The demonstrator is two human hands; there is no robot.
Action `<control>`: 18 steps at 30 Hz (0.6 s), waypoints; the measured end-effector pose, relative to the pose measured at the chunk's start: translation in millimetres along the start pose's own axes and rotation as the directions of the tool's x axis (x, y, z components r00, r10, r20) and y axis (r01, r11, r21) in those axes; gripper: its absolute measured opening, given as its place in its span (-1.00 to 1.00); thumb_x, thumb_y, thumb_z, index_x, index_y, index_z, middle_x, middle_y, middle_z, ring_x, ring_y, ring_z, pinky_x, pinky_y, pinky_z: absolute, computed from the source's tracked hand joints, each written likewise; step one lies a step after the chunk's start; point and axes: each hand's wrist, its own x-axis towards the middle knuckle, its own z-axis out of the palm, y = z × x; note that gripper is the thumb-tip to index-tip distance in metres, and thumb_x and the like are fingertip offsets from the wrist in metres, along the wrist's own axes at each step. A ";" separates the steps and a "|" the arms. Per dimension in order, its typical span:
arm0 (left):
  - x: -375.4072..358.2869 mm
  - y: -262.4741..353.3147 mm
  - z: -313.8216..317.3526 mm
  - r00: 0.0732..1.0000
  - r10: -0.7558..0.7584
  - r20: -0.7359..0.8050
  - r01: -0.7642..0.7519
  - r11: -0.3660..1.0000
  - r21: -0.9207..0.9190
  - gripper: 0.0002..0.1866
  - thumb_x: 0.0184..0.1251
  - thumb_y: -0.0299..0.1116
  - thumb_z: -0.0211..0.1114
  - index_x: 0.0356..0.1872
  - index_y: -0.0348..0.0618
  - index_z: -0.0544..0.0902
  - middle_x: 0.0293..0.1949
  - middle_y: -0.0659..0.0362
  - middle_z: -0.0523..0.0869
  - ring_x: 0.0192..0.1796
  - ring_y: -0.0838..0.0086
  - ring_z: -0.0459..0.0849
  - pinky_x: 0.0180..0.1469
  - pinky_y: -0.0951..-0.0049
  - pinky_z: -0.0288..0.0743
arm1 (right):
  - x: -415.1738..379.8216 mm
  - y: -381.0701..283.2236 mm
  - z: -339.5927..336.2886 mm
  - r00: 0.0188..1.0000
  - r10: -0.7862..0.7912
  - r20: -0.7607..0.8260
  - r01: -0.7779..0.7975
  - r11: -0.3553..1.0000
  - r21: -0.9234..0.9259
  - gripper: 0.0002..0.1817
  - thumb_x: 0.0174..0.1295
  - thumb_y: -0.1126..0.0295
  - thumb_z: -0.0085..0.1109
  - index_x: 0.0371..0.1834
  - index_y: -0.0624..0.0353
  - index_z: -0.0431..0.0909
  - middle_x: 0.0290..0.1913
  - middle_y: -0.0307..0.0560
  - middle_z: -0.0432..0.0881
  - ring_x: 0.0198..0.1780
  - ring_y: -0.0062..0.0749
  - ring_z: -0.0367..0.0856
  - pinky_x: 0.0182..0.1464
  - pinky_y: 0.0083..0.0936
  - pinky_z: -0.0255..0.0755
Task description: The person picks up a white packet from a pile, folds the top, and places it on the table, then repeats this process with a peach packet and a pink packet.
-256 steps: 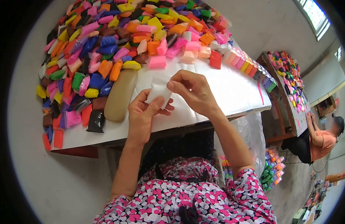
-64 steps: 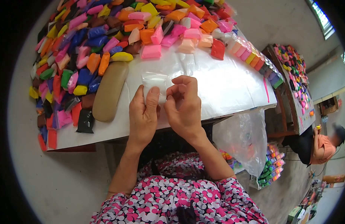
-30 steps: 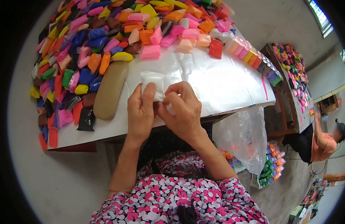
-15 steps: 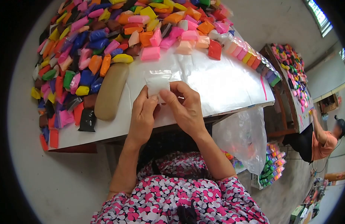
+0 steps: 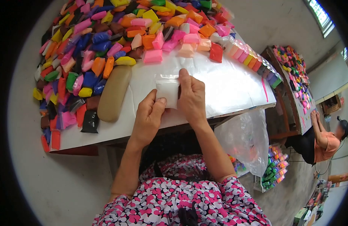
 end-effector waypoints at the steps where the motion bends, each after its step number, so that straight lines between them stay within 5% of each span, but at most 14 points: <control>1: -0.2 2.2 -0.9 1.000 -0.008 0.001 0.008 1.000 0.002 -0.74 0.47 -0.36 -0.03 -0.06 -0.35 0.52 -0.32 0.21 0.60 -0.30 0.61 0.49 -0.18 0.54 0.43 | 0.8 -1.7 -1.6 0.999 -0.031 -0.015 0.032 0.999 0.025 -0.55 0.49 0.19 -0.04 -0.50 0.34 0.43 -0.62 -0.25 0.36 -0.56 -0.66 0.24 -0.54 -0.52 0.14; 7: -1.2 2.0 -2.3 1.000 -0.013 0.008 0.013 0.996 0.093 -0.75 0.48 -0.35 -0.01 -0.08 -0.33 0.53 -0.35 0.23 0.58 -0.31 0.62 0.49 -0.21 0.56 0.41 | -8.9 -21.0 -7.9 0.992 -0.062 0.110 0.050 0.993 0.108 -0.68 0.38 0.23 0.15 -0.40 0.30 0.58 -0.56 -0.39 0.45 -0.54 -0.78 0.23 -0.54 -0.67 0.12; 10: -3.4 2.3 -2.9 1.000 0.008 -0.020 -0.005 0.994 0.111 -0.77 0.50 -0.33 0.00 -0.11 -0.26 0.55 -0.39 0.30 0.56 -0.40 0.74 0.38 -0.36 0.67 0.28 | -4.7 -19.8 -12.4 0.993 0.093 0.077 -0.113 0.936 0.333 -0.74 0.33 0.27 0.23 -0.36 0.27 0.62 -0.56 -0.42 0.45 -0.54 -0.81 0.24 -0.53 -0.71 0.11; 18: -3.6 -3.4 -3.5 0.997 0.044 -0.070 -0.030 0.982 0.185 -0.77 0.50 -0.27 0.12 -0.26 -0.24 0.56 -0.45 0.34 0.53 -0.45 0.77 0.36 -0.43 0.69 0.24 | -3.2 -10.7 -16.5 0.994 0.105 0.016 -0.104 0.930 0.352 -0.74 0.31 0.33 0.22 -0.49 0.26 0.60 -0.60 -0.43 0.42 -0.56 -0.82 0.22 -0.54 -0.71 0.08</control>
